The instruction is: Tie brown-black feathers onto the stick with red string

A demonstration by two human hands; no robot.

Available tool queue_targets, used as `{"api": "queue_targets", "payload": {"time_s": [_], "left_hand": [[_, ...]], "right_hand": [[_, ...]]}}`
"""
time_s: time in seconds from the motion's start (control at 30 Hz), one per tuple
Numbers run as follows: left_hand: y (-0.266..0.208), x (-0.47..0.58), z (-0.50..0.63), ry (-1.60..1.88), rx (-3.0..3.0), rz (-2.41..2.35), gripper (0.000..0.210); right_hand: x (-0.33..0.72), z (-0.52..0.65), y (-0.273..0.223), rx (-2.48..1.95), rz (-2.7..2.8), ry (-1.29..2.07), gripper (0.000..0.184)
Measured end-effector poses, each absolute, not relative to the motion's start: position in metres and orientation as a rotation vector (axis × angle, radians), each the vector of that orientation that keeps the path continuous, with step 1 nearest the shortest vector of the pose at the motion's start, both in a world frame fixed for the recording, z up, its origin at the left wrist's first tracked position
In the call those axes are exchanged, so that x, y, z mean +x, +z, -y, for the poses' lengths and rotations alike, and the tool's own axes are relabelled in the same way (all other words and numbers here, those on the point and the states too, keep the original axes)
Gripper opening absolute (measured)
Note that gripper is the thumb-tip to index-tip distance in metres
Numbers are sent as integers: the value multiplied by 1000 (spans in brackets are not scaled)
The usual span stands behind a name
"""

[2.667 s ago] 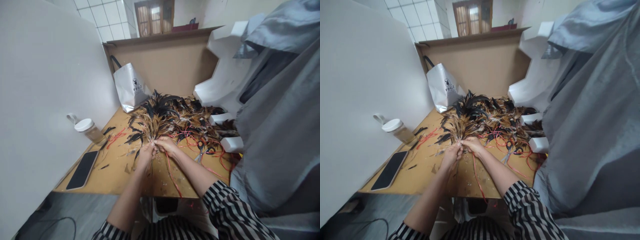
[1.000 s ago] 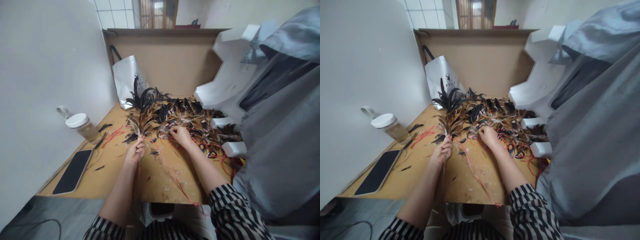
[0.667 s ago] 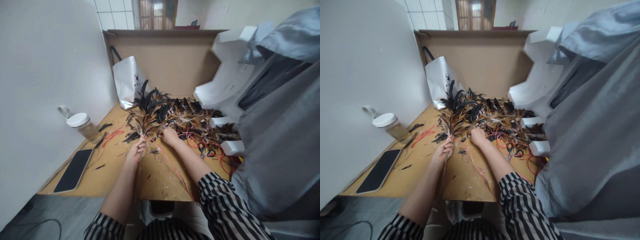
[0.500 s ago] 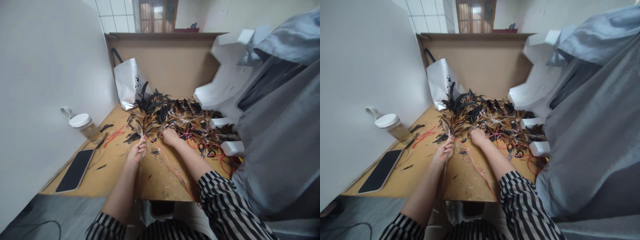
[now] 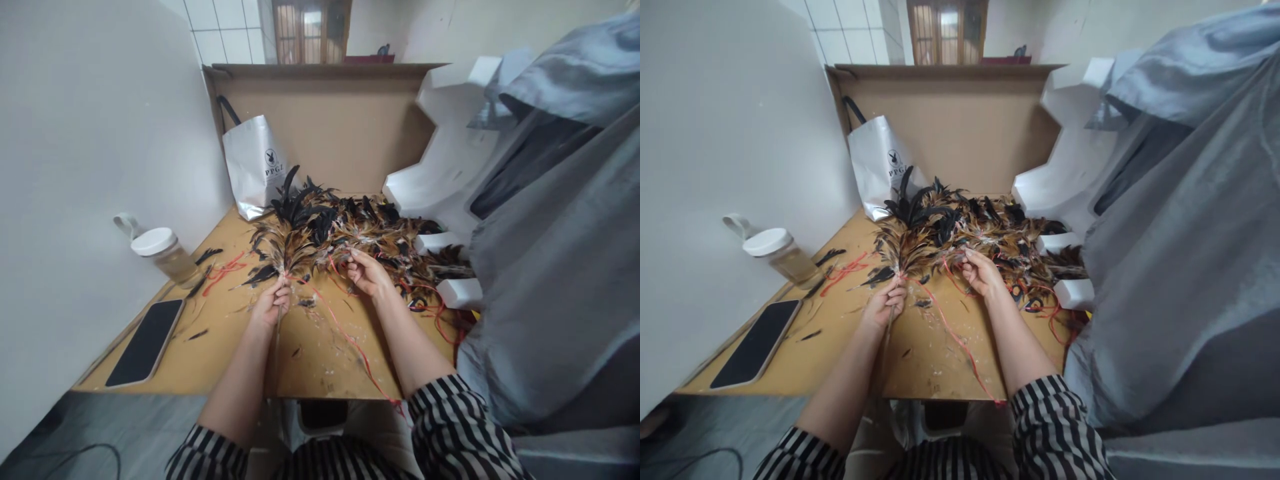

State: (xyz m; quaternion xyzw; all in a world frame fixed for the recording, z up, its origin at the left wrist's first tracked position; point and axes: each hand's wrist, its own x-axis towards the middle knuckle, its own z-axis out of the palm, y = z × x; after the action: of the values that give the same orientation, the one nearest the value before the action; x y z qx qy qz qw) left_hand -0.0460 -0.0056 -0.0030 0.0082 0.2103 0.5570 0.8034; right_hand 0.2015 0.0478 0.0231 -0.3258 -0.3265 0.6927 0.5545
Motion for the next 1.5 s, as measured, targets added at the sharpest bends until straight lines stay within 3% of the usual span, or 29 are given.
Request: {"api": "queue_targets", "payload": {"time_s": [0.23,0.37,0.57,0.77,1.03,1.13,1.3,1.5], "left_hand": [[-3,-45,5,1197,19,-470,18],[-2,-45,6,1208,30,-484,18],[-3,-46,6,1199,37,-494,14],[-3,-46,6,1204,38,-437,17],[-1,-43,5,1226,99,-572,10],[-1,-41,4,1251,159,-659,7],[-8,-35,3,1323,344,-801,2],[-16,-27,2,1379,481,-803,14]], "right_hand": [[201,-49,24,-841,869,1260,34],[197,-51,20,-903,931,1081,24],[200,-52,15,-946,807,1320,16],[204,-50,20,-730,697,1553,22],[177,-32,28,-761,1025,1394,26],[168,-18,33,-834,1289,1152,25],[148,7,38,-765,1933,474,18],[112,9,22,-513,2381,46,20]]}}
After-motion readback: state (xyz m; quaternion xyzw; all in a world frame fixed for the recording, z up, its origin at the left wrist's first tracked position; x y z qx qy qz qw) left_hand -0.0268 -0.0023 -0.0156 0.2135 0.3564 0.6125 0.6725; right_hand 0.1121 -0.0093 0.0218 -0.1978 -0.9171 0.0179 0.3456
